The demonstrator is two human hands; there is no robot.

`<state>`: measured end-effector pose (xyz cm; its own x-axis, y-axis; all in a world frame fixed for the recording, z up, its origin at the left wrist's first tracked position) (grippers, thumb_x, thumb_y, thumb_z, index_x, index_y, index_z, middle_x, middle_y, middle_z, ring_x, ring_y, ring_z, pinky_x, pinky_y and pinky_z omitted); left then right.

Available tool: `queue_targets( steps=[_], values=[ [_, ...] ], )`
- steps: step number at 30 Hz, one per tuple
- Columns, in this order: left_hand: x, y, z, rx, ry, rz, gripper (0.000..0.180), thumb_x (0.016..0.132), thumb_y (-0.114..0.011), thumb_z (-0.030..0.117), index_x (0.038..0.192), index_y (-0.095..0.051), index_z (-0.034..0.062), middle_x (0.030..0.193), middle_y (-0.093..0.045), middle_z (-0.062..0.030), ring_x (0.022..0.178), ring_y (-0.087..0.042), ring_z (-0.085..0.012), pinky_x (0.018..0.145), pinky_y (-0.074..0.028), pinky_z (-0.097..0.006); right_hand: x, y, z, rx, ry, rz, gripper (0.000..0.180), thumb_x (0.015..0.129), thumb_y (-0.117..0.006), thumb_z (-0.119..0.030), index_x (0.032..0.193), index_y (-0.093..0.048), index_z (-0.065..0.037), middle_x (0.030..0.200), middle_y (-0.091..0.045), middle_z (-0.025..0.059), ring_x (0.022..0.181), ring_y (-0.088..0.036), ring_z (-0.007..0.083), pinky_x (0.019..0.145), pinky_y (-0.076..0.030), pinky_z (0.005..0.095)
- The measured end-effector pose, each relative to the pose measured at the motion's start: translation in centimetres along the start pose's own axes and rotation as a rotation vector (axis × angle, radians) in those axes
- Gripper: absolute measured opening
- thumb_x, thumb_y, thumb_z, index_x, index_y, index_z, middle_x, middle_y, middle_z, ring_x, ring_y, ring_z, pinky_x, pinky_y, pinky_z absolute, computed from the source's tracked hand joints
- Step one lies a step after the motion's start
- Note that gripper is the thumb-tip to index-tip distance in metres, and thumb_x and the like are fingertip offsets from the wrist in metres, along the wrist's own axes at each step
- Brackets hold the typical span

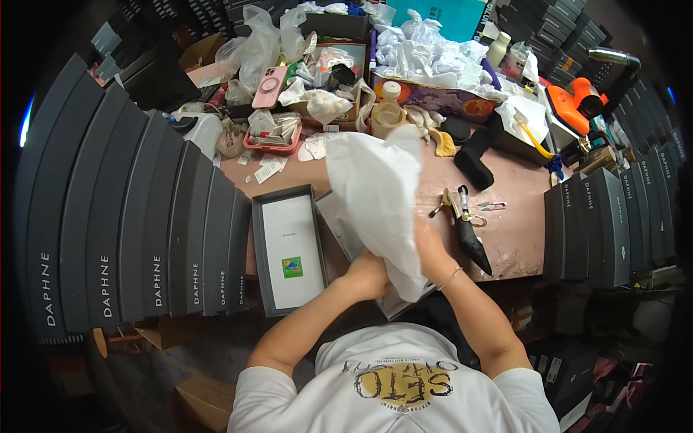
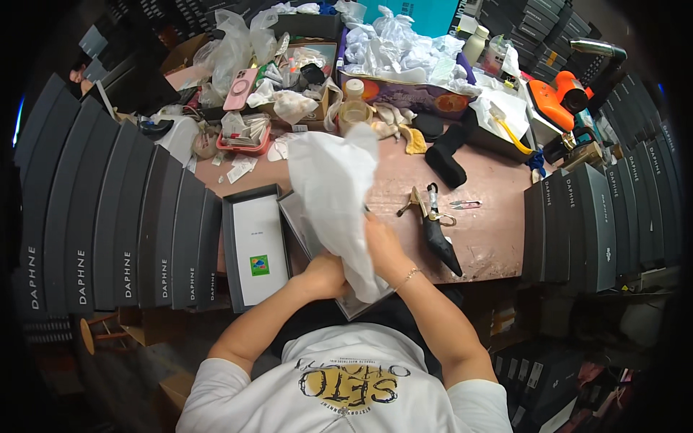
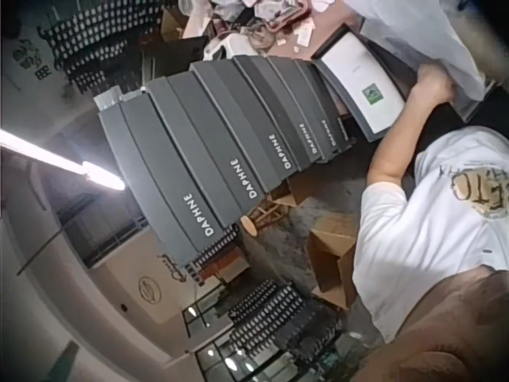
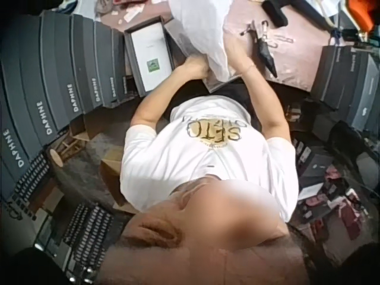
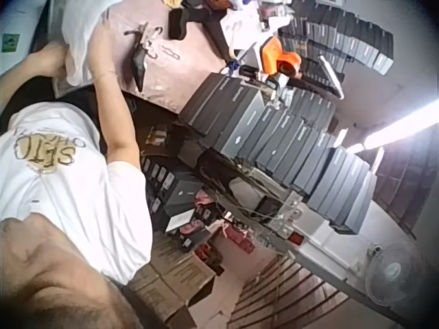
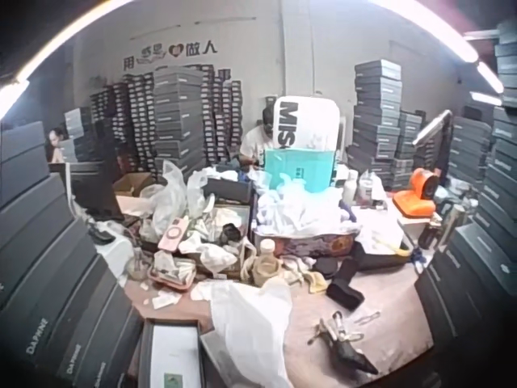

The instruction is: Packaging pairs of high-heeled shoes into boxes using tissue paper and protective bags.

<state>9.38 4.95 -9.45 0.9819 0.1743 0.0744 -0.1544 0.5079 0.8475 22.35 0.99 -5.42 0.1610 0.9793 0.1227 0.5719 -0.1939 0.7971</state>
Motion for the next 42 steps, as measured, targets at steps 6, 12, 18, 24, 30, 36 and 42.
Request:
queue_targets(
  steps=[6, 12, 18, 24, 30, 36, 42],
  values=[
    [-2.6, 7.5, 0.8, -0.461, 0.195, 0.414, 0.022, 0.084, -0.066, 0.018, 0.097, -0.064, 0.0004, 0.084, -0.065, -0.0134, 0.078, -0.063, -0.0291, 0.072, -0.049, -0.036, -0.9, -0.5, -0.5, -0.316, 0.040, -0.125, 0.018, 0.080, -0.057, -0.012, 0.096, -0.057, -0.007, 0.084, -0.059, 0.0139, 0.075, -0.062, 0.0336, 0.062, -0.051, 0.0436],
    [-6.5, 11.1, -0.4, -0.287, 0.474, 0.813, 0.018, 0.088, -0.061, 0.015, 0.083, -0.063, -0.0020, 0.077, -0.062, -0.0156, 0.071, -0.062, -0.0280, 0.065, -0.047, -0.034, -4.7, -3.2, 0.2, -0.296, 0.087, -0.083, 0.036, 0.082, -0.054, -0.014, 0.117, -0.055, -0.007, 0.093, -0.060, 0.0116, 0.085, -0.061, 0.0304, 0.071, -0.051, 0.0397],
    [-4.5, 12.9, 1.8, -0.214, 0.417, 0.790, 0.009, 0.084, -0.065, 0.007, 0.084, -0.064, -0.0016, 0.075, -0.061, -0.0113, 0.066, -0.058, -0.0222, 0.064, -0.047, -0.032, -4.4, -2.6, 0.5, -0.064, 0.279, -0.058, 0.037, 0.084, -0.058, -0.016, 0.117, -0.053, 0.000, 0.102, -0.060, 0.0162, 0.093, -0.059, 0.0320, 0.080, -0.049, 0.0403],
    [-5.7, 12.3, 3.2, -0.210, 0.444, 0.764, 0.008, 0.080, -0.067, 0.002, 0.088, -0.066, 0.0019, 0.079, -0.063, -0.0079, 0.067, -0.057, -0.0195, 0.061, -0.045, -0.030, -7.0, 10.0, 3.5, -0.331, -0.206, 0.421, 0.073, 0.072, -0.076, -0.030, 0.127, -0.043, 0.005, 0.120, -0.050, 0.0248, 0.112, -0.048, 0.0423, 0.094, -0.038, 0.0497],
    [-2.1, 12.3, 2.8, -0.263, 0.378, 0.709, 0.024, 0.082, -0.059, -0.004, 0.105, -0.063, 0.0016, 0.093, -0.058, -0.0105, 0.071, -0.056, -0.0196, 0.058, -0.043, -0.028, -11.4, 4.7, 12.6, -0.113, -0.446, 0.200, 0.050, 0.072, -0.074, -0.020, 0.113, -0.055, 0.001, 0.110, -0.055, 0.0229, 0.100, -0.055, 0.0388, 0.094, -0.040, 0.0461],
    [-1.6, 15.5, 2.8, -0.194, 0.397, 0.791, 0.041, 0.080, -0.048, -0.009, 0.119, -0.059, -0.0006, 0.135, -0.045, -0.0210, 0.098, -0.058, -0.0241, 0.068, -0.046, -0.027, -9.9, 7.8, 10.7, 0.092, -0.085, 0.407, 0.045, 0.066, -0.068, -0.002, 0.110, -0.057, -0.004, 0.121, -0.050, 0.0197, 0.114, -0.048, 0.0386, 0.099, -0.039, 0.0443],
    [-3.2, 14.8, 1.2, -0.279, 0.469, 0.738, 0.045, 0.080, -0.046, -0.009, 0.123, -0.057, -0.0018, 0.139, -0.044, -0.0214, 0.120, -0.052, -0.0273, 0.081, -0.047, -0.028, -9.4, 5.6, 17.5, -0.045, -0.070, 0.097, 0.045, 0.073, -0.058, 0.006, 0.115, -0.062, -0.010, 0.138, -0.042, 0.0191, 0.127, -0.041, 0.0375, 0.106, -0.036, 0.0400]
  ],
)
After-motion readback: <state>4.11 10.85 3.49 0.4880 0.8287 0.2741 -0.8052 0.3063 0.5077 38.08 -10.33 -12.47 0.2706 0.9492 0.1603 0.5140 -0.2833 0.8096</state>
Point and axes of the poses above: each hand's wrist, its own x-axis towards the middle knuckle, its own y-axis out of the back of the hand, z = x × y, the point moved 4 cm from there along x, towards the middle knuckle
